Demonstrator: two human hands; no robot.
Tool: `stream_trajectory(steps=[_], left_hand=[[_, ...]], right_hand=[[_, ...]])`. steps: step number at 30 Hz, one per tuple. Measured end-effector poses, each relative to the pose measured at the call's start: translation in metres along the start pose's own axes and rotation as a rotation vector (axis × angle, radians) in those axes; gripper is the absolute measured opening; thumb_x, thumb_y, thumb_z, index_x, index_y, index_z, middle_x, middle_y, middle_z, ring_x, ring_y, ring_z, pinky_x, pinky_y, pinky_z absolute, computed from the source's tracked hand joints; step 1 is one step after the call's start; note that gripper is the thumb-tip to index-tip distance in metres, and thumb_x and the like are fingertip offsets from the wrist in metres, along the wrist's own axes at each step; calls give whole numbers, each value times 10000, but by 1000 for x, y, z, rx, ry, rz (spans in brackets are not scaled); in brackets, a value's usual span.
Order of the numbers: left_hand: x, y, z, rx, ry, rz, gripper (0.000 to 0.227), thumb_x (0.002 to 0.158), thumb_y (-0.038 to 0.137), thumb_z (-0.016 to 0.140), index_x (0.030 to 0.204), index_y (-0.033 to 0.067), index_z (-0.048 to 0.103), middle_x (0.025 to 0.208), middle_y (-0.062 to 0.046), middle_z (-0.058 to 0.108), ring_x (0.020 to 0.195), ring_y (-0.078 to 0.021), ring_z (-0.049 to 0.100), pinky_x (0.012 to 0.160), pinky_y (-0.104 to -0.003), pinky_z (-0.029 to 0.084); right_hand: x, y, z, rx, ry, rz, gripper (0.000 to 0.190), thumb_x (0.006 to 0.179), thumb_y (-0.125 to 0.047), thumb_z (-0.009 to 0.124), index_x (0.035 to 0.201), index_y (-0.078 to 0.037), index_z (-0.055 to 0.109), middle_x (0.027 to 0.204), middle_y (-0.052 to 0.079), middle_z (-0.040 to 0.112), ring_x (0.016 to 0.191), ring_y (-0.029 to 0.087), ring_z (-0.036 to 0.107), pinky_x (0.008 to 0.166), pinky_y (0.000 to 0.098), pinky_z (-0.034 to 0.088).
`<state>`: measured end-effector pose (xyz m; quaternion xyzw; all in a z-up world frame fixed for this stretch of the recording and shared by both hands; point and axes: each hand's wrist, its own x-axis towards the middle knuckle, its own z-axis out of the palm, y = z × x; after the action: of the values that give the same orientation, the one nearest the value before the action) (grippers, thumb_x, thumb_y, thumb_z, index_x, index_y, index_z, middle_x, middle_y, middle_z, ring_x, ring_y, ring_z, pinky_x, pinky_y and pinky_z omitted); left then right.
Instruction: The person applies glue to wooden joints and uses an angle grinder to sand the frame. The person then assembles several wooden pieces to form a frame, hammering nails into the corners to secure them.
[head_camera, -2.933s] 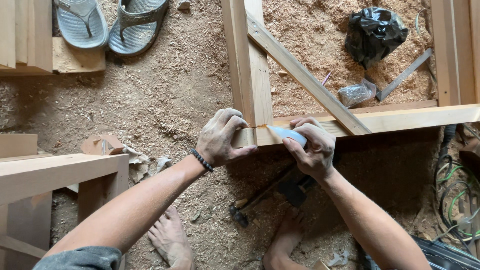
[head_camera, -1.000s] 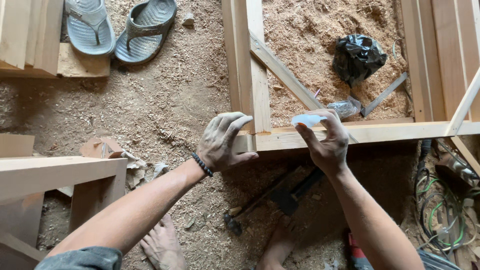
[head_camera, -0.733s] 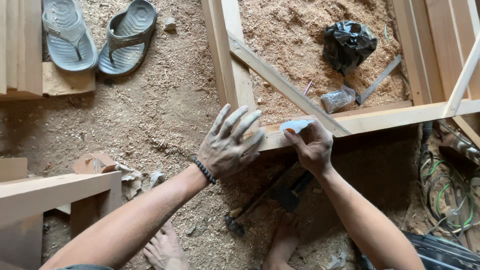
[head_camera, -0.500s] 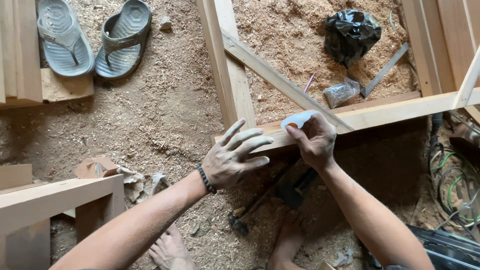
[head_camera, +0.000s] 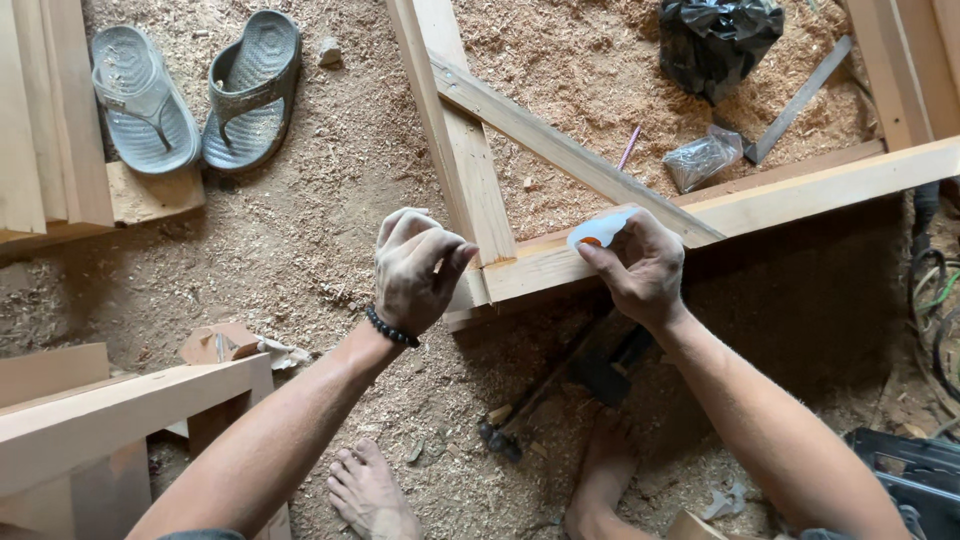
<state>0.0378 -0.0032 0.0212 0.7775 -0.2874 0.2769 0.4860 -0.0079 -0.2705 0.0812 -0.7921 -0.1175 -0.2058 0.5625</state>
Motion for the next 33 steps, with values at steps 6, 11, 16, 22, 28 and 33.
stream_trajectory(steps=[6,11,16,22,28,33], left_hand=[[37,9,5,-33,2,-51,167,976,261,757,842,170,718,677,44,654,746,-197,629,858,-393,519],[67,56,20,-55,-95,64,138,951,238,738,838,174,694,699,13,644,759,-224,642,851,-398,532],[69,118,63,-219,-159,202,178,944,259,726,817,149,668,732,-30,608,761,-252,618,921,-421,522],[7,162,125,-415,-415,259,82,962,213,684,892,172,672,821,-21,617,784,-218,628,914,-404,506],[-76,155,155,-431,-1002,65,86,842,321,746,899,306,683,817,93,693,852,-145,680,867,-363,520],[-101,155,157,-352,-1411,-246,70,846,203,762,912,223,772,844,2,775,872,-268,749,780,-414,606]], right_hand=[[-24,3,-17,62,-9,40,306,848,-3,833,1032,123,624,943,238,690,878,217,688,715,367,575],[-50,-4,-32,-36,23,18,388,820,16,852,1085,129,592,950,267,685,912,316,722,771,420,597],[-69,-38,-68,-306,97,103,387,873,-48,834,1184,78,641,922,183,732,880,241,737,766,391,595],[-145,-57,-161,-423,270,302,230,867,-31,811,1055,10,686,961,158,772,893,261,774,807,388,613],[-271,-95,-257,-697,462,655,260,854,-157,851,1029,-41,696,916,118,767,862,180,741,749,304,586],[-370,-108,-245,-793,742,859,247,885,-199,836,1007,-37,695,957,151,754,918,266,743,825,395,589]])
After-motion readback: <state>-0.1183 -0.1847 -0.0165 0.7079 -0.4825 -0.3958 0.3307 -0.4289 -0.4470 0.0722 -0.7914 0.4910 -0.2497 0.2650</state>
